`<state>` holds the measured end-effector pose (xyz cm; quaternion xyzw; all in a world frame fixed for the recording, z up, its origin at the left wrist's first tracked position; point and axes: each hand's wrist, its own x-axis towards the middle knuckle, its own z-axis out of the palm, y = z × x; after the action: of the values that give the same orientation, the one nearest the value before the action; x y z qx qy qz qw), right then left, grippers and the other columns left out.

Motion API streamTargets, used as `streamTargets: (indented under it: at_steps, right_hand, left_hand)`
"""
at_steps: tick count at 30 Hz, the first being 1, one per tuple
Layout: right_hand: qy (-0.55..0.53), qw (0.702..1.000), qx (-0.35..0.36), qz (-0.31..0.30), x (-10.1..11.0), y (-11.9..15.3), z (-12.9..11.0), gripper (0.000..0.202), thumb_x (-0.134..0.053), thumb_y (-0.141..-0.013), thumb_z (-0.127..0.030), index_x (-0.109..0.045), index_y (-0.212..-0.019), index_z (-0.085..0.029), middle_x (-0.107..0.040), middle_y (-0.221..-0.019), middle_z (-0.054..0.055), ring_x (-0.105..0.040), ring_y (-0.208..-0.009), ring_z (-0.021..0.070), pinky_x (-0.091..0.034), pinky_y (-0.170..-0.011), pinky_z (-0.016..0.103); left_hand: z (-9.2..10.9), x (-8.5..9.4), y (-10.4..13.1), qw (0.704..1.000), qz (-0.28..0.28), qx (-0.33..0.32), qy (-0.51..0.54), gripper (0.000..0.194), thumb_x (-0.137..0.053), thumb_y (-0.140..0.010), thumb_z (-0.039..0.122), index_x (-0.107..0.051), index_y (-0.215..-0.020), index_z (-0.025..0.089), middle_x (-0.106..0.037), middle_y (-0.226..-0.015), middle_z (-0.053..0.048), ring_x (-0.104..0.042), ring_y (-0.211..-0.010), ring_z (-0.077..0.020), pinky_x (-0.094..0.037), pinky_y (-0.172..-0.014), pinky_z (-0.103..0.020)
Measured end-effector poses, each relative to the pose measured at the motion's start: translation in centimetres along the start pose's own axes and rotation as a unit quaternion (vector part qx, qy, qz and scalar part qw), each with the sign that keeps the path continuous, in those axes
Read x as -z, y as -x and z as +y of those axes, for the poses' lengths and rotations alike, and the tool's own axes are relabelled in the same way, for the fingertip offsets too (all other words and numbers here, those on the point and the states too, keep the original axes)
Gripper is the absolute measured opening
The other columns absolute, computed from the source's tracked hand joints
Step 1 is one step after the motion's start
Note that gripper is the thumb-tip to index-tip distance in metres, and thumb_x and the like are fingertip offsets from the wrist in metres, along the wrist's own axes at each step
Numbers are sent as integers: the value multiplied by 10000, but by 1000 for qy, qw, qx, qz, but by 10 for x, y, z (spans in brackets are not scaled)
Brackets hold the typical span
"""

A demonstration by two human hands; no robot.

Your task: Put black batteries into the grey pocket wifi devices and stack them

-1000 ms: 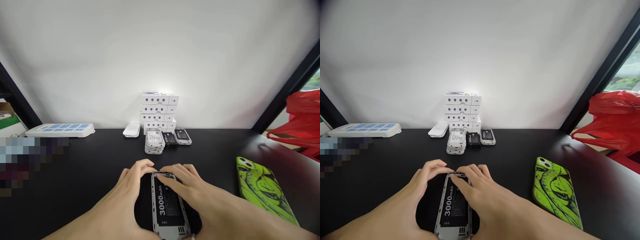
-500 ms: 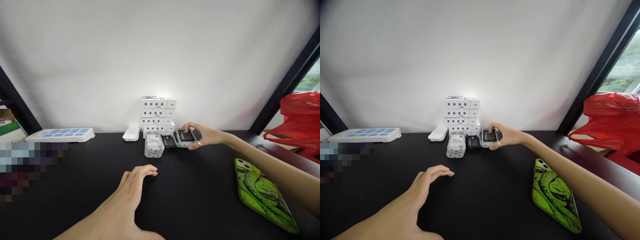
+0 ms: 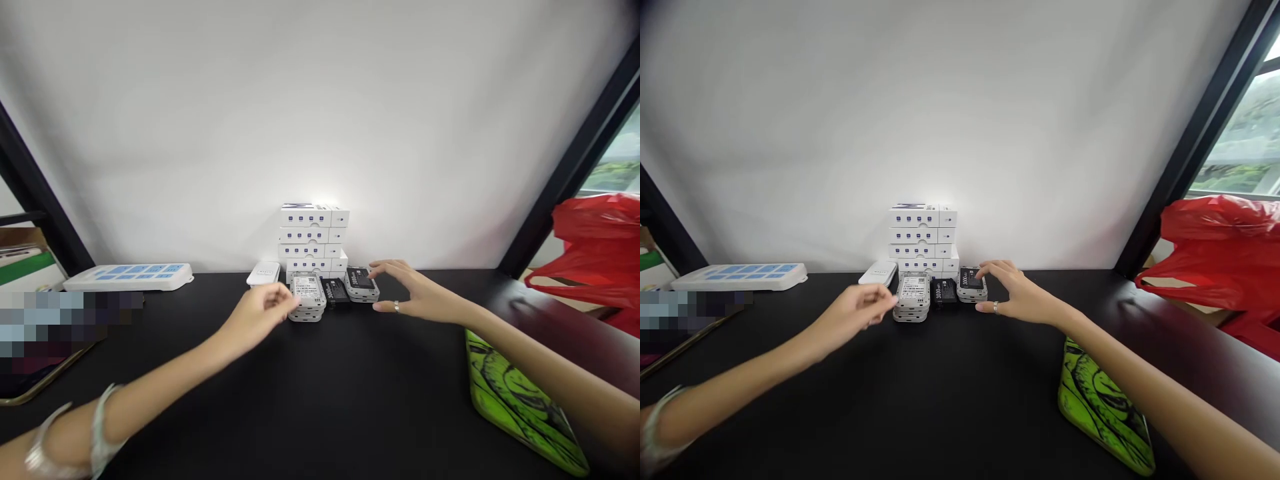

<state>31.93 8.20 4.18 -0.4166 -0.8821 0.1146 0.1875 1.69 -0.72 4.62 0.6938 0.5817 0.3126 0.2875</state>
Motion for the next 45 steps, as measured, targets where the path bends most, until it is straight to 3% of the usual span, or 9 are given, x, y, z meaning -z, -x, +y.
streamTargets:
  at_steps: [4,8,12,16,24,28,32,39,45]
  right_hand:
    - [24,1000,2,0,-2,1,-8,543,-621,-774,-631,-506,-1185,-294,-529,-1337,81,-407,-1304,329,-288,-1081,557]
    - [28,999,12,-9,-6,1,-11,518,-623,-780,-631,-531,-1154,-284,-520,-1342,91,-395,-1303,330,-273,-1061,576]
    - [43,999,24,11,-10,-2,-16,473,-617,-793,-610,-566,-1114,-267,-469,-1403,107,-358,-1322,338,-270,-1045,582]
    - [69,994,82,-14,-16,-19,-27,524,-598,-816,-589,-561,-1215,-251,-512,-1388,101,-349,-1309,336,-293,-1025,571]
    - [116,983,128,-68,-26,-51,-33,511,-633,-774,-595,-683,-1145,-247,-527,-1347,133,-333,-1288,392,-294,-1007,606]
    - [93,985,107,-100,-20,-47,-35,528,-635,-763,-634,-688,-1094,-226,-496,-1375,140,-307,-1304,387,-258,-1033,616]
    - [57,992,54,-98,-21,-42,-38,531,-707,-697,-605,-648,-1056,-218,-528,-1213,129,-415,-1170,352,-335,-989,555]
    - [11,999,44,-5,-21,-15,-53,751,-740,-654,-558,-501,-1294,-246,-509,-1316,120,-426,-1247,368,-285,-1043,598]
    - [-105,994,13,-40,-38,18,-84,779,-817,-582,-429,-506,-1266,-223,-510,-1293,108,-532,-1168,318,-434,-996,501]
  left_hand:
    - [-7,8,-49,995,7,62,-73,262,-577,-956,387,-625,-1034,141,-660,-992,-41,-658,-836,-190,-556,-744,-363]
    - [-13,9,-62,987,-33,85,-134,271,-589,-955,362,-616,-1122,150,-658,-1091,-56,-668,-907,-216,-572,-780,-387]
    - [-9,10,-38,981,-36,68,-180,261,-576,-956,392,-640,-967,138,-664,-891,-15,-654,-743,-166,-553,-674,-321]
    - [-1,2,2,980,-54,36,-189,427,-514,-911,447,-554,-580,180,-502,-526,41,-556,-542,-166,-351,-487,-257]
    - [15,-25,53,974,-60,28,-217,380,-513,-802,445,-441,-503,223,-559,-566,-22,-575,-600,-242,-308,-503,-287]
    - [22,-18,59,977,-57,12,-206,284,-651,-724,506,-542,-702,244,-597,-689,6,-590,-664,-247,-381,-561,-296]
    - [16,-10,60,983,-117,-54,-128,803,-842,-502,547,-493,-1181,298,-536,-1207,-44,-564,-1080,-327,-501,-843,-372]
    - [4,-19,55,992,-118,-3,-47,881,-904,-462,430,-411,-1179,293,-493,-1251,-80,-533,-1130,-355,-496,-915,-485]
    - [-3,-31,52,996,-91,-21,8,961,-915,-450,455,-340,-1201,286,-422,-1331,-107,-439,-1251,-370,-412,-1025,-567]
